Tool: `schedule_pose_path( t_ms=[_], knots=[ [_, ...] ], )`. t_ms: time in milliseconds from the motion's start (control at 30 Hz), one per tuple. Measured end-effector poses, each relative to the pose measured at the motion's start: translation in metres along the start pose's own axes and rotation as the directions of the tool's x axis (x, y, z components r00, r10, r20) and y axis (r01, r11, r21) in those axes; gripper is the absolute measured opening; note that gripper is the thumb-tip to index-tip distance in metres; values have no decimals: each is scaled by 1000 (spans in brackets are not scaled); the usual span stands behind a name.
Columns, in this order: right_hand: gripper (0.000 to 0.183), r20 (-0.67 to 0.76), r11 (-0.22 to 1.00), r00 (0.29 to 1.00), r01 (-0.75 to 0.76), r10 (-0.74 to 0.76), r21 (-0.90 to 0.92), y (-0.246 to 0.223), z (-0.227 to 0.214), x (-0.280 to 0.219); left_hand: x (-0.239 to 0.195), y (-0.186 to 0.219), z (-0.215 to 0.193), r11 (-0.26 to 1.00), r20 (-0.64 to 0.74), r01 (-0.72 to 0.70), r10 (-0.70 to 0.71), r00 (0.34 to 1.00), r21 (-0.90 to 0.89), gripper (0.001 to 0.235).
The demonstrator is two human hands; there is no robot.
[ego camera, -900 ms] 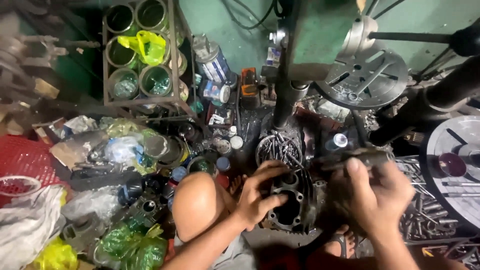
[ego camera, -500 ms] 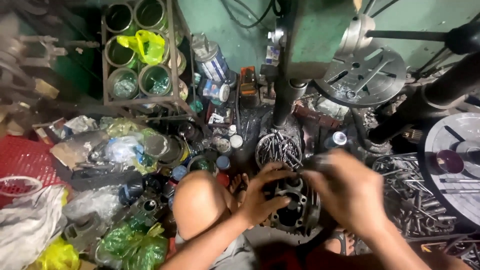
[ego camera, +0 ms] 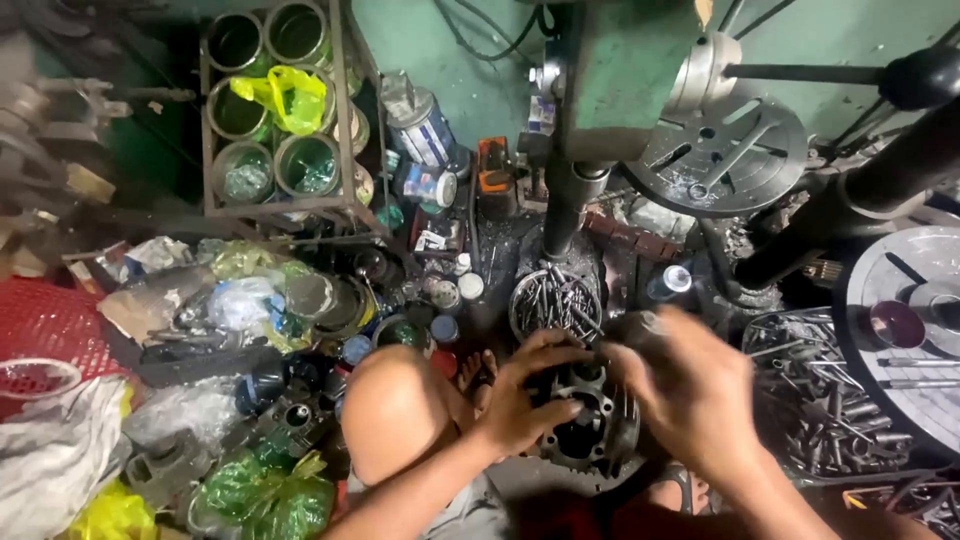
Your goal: Cleaning and inspecting a motorcycle engine cylinder head using a cloth and a small scraping tool in a workshop.
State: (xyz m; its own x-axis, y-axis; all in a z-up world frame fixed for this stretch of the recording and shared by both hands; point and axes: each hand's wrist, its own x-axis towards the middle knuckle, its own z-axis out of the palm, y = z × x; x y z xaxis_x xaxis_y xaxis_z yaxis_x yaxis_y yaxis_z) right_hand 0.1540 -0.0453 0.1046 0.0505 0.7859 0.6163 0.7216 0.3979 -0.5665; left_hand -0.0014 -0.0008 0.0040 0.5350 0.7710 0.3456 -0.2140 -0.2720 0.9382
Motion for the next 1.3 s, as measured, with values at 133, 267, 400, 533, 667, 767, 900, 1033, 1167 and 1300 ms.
schedule_pose_path(
  t_ms=[133,267,400,533,667,767,900,1033,1167,1300],
  knots=[
    [11,-41,993,992,-116,117,21,3,-2,-6,2,1,0,999,5,0,-1,1000,45,39],
    [8,39,996,998,-46,43,79,3,2,-4,3,-1,0,1000,0,-8,8,1000,30,46],
    [16,16,992,1000,17,-19,127,-11,3,0,3,2,-1,999,12,42,-42,999,19,40],
    [11,36,997,999,-37,35,60,-9,4,-2,3,5,-3,997,34,57,-59,998,42,47],
    [4,-53,1000,998,-29,30,11,-15,-1,3,1,5,-3,998,41,17,-20,999,60,39],
    [16,139,997,987,-79,76,18,-1,6,-2,2,9,-5,995,31,96,-97,995,32,42],
    [9,-11,979,979,-204,204,-9,8,0,-8,1,-1,-3,998,22,35,-34,999,-60,40],
    [9,-196,638,646,-572,738,516,34,5,-17,5,2,-11,993,9,95,-94,996,-70,49],
    [14,-114,483,489,-748,865,455,101,55,-84,8,2,-18,955,-55,227,-241,969,-190,48],
    [40,589,-147,379,-741,714,655,77,87,-102,6,-2,-23,884,-143,304,-373,917,-354,44]
  ],
)
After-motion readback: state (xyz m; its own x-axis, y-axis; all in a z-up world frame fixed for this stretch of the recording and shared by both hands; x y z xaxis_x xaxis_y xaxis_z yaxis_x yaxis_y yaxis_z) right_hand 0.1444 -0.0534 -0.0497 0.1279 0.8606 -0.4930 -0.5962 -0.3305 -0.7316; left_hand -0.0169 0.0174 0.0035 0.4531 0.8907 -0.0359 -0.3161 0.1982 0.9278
